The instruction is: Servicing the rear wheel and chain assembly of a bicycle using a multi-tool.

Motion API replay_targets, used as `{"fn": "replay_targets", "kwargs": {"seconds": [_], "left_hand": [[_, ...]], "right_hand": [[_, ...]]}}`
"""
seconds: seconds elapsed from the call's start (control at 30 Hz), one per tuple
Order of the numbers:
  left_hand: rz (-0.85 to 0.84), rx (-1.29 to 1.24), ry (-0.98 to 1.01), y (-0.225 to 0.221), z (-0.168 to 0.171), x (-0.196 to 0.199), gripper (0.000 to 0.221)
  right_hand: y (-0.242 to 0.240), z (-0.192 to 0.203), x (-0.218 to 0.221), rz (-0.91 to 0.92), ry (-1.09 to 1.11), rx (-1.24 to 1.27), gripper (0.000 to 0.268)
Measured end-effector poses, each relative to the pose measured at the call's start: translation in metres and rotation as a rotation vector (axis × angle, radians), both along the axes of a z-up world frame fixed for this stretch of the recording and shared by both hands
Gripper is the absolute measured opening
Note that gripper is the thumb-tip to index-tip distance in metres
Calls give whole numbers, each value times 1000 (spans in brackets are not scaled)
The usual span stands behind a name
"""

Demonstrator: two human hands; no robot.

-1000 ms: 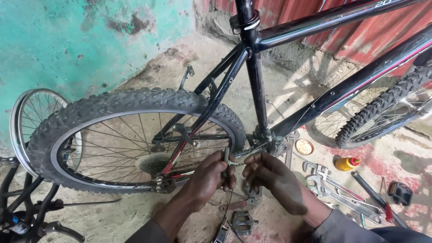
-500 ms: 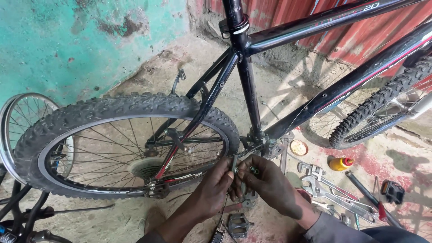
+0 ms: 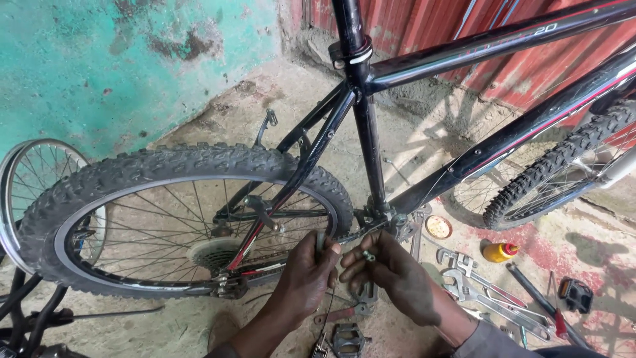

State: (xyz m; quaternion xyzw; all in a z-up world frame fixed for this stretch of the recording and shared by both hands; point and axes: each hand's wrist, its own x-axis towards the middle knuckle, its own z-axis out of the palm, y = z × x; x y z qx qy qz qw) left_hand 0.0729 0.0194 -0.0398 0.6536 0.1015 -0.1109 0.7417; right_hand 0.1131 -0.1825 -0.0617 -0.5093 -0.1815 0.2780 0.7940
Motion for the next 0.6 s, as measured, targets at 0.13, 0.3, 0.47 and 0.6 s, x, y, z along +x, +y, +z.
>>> {"fn": "replay_targets", "kwargs": {"seconds": [0.13, 0.3, 0.47, 0.6], "left_hand": [[-105, 485, -70, -3, 14, -5, 16], [-170, 622, -314, -5, 24, -6, 6], [-160, 708, -255, -6, 27, -4, 18], [-81, 742, -404, -5, 21, -2, 16]], "right_hand": [[2, 8, -1, -19, 44, -63, 29], [8, 20, -6, -57, 72, -193, 27], [14, 24, -10, -64, 279, -115, 29], [16, 28, -10, -59, 343, -42, 30]]}}
